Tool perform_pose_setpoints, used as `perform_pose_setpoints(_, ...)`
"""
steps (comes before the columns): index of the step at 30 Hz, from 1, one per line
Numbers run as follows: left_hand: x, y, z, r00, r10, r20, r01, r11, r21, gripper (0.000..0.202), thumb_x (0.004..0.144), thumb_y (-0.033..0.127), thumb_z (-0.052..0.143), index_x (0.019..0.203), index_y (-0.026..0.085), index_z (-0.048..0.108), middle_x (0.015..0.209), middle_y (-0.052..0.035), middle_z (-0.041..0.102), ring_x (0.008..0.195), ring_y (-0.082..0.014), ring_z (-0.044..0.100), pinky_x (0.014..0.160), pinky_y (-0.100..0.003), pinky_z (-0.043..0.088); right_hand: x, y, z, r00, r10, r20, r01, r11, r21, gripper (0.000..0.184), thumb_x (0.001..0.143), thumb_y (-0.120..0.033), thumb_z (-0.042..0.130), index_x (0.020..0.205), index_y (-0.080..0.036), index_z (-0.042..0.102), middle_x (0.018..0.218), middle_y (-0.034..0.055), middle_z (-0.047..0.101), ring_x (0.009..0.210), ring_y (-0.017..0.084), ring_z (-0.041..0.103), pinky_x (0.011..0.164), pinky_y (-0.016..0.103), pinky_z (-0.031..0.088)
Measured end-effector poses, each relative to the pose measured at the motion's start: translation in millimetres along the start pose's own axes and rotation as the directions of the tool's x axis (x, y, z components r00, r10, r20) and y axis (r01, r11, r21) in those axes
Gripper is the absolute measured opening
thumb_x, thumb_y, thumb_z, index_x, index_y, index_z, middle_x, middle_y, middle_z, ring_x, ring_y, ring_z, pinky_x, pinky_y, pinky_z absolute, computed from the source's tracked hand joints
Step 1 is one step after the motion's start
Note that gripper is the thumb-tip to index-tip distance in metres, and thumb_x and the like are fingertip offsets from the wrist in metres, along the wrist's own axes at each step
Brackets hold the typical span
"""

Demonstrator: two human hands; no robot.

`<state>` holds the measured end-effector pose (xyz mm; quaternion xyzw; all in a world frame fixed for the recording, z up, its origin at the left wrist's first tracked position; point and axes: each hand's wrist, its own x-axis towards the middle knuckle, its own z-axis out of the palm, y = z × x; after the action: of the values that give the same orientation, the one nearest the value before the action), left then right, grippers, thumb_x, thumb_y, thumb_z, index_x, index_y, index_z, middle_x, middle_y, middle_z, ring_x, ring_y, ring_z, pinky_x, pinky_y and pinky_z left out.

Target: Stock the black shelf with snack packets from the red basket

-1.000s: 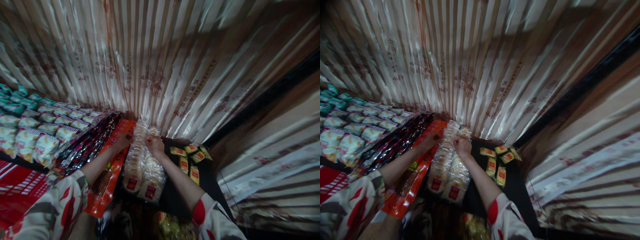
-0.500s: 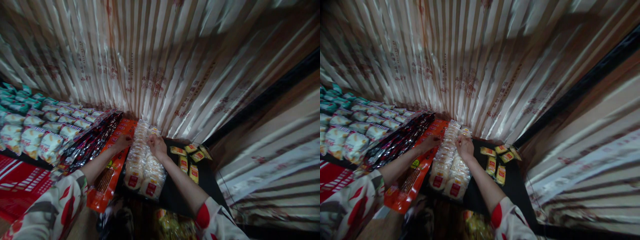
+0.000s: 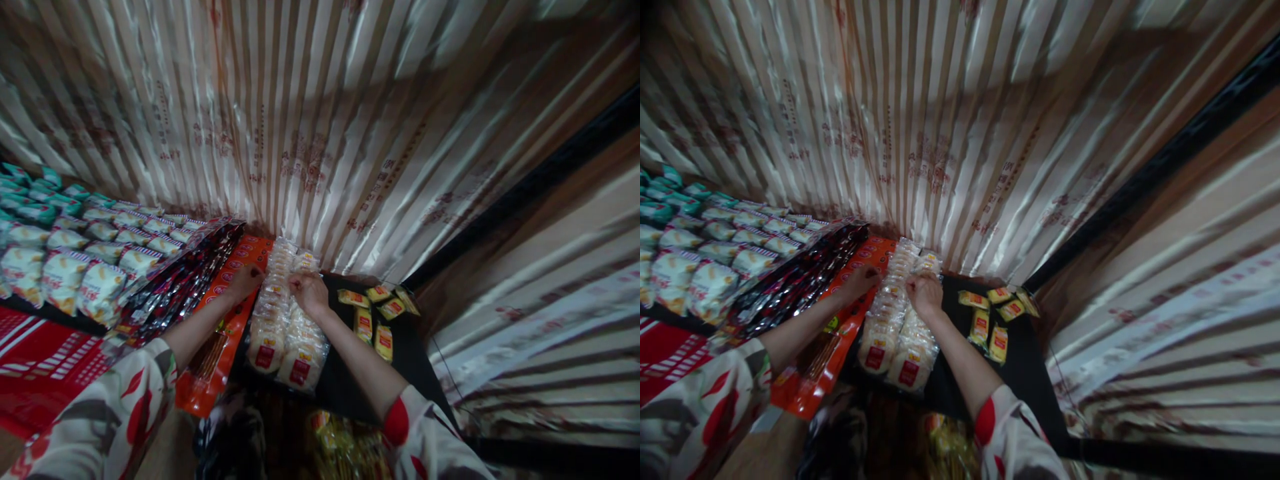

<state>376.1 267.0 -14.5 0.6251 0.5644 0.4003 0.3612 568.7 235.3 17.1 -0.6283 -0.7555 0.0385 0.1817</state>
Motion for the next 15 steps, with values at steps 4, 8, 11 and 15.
perform_pose_setpoints(4, -8.3, 2.8, -9.5, 0.987, -0.024, 0.16, 0.012, 0.997, 0.077, 0.025, 0.071, 0.038, 0.053, 0.055, 0.018, 0.056, 0.05, 0.0028, 0.052, 0.049, -0.0112, 0.045, 0.048, -0.023, 0.03, 1.6, 0.8, 2.5, 1.0, -0.008, -0.005, 0.008, 1.0, -0.012, 0.015, 0.08, -0.021, 0.054, 0.077, -0.025, 0.068, 0.082, 0.0003, 0.069, 0.084, 0.016, 0.057, 0.085, 0.026, 0.038)
perform_pose_setpoints(8, -15.6, 5.3, -16.7, 0.939, -0.052, 0.34, 0.05, 0.999, 0.015, 0.021, 0.064, 0.036, 0.06, 0.061, 0.016, 0.063, 0.053, 0.0027, 0.056, 0.05, -0.011, 0.046, 0.049, -0.022, 0.032, 2.4, 2.7, 5.9, 1.0, -0.009, -0.009, 0.009, 1.0, -0.024, 0.016, 0.08, -0.021, 0.053, 0.076, -0.025, 0.068, 0.079, 0.0003, 0.069, 0.082, 0.015, 0.058, 0.085, 0.026, 0.038)
perform_pose_setpoints(11, -19.5, 11.0, -18.0, 0.938, -0.069, 0.338, 0.085, 0.996, -0.032, 0.016, 0.06, 0.032, 0.063, 0.059, 0.016, 0.062, 0.052, 0.003, 0.055, 0.051, -0.0108, 0.046, 0.05, -0.022, 0.033, 2.4, 2.7, 6.9, 1.0, 0.005, -0.01, -0.005, 1.0, -0.005, 0.016, 0.08, -0.02, 0.053, 0.076, -0.025, 0.068, 0.08, -0.0002, 0.069, 0.083, 0.015, 0.058, 0.087, 0.027, 0.038)
perform_pose_setpoints(15, -25.2, 21.0, -15.2, 0.951, -0.097, 0.293, 0.143, 0.98, -0.14, 0.017, 0.059, 0.032, 0.063, 0.062, 0.016, 0.062, 0.056, 0.0023, 0.057, 0.054, -0.0109, 0.047, 0.053, -0.023, 0.035, 0.1, 2.2, 4.7, 0.999, -0.029, -0.017, 0.03, 0.998, 0.052, 0.016, 0.079, -0.018, 0.055, 0.087, -0.023, 0.068, 0.088, 0.0012, 0.069, 0.088, 0.016, 0.058, 0.09, 0.028, 0.038)
